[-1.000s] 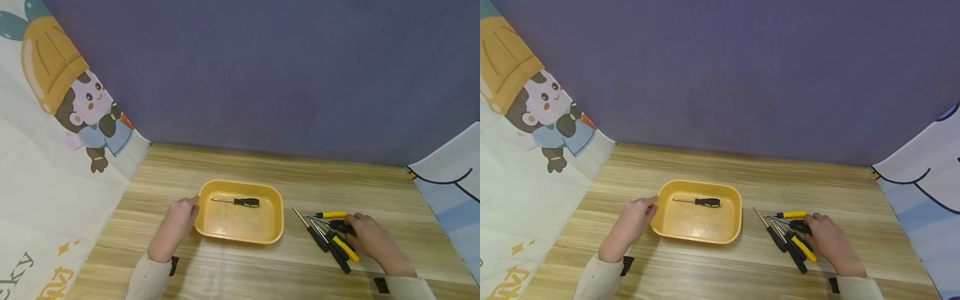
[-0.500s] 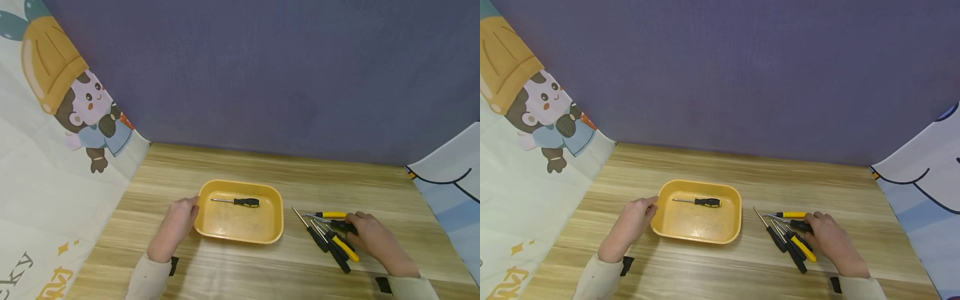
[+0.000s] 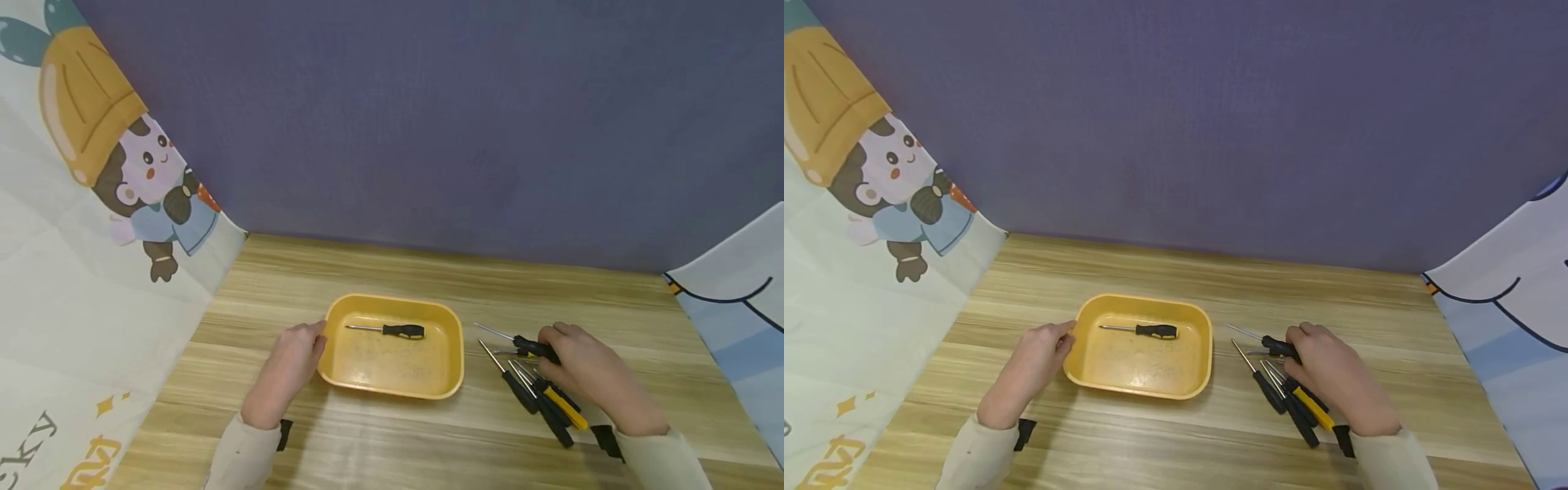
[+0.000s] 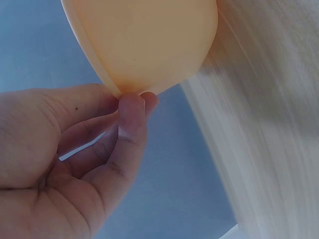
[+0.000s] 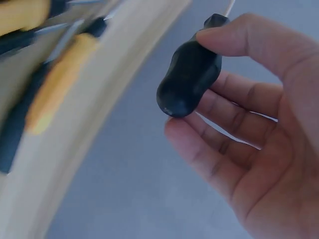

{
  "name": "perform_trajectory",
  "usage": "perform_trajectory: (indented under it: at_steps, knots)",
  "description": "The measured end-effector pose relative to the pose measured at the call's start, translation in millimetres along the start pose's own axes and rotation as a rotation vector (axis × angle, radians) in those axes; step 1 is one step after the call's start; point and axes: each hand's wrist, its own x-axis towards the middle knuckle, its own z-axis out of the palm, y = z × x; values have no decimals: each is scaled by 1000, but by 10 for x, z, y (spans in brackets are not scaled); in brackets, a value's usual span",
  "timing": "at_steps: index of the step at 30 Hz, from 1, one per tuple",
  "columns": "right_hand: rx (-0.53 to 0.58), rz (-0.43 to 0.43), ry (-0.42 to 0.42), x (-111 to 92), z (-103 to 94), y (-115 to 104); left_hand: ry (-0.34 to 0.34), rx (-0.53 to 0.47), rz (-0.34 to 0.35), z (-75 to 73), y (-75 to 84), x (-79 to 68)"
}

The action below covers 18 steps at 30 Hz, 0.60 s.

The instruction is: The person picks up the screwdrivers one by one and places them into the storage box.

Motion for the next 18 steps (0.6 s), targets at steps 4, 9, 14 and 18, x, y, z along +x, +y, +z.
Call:
perform_trajectory:
  at_steps: [4, 9, 14, 18]
  knots:
    - [-14, -56, 2, 234, -102, -171, -12, -4, -11, -5, 4, 0]
    - [-44, -146, 44, 583, -184, -431, -18, -6, -18, -4, 4, 6]
    - [-50, -198, 19, 887, -210, -719, -3, -7, -1, 6, -1, 6]
    - [-36, -220, -28, 1075, -209, -923, 0, -9, 1, 8, -4, 7]
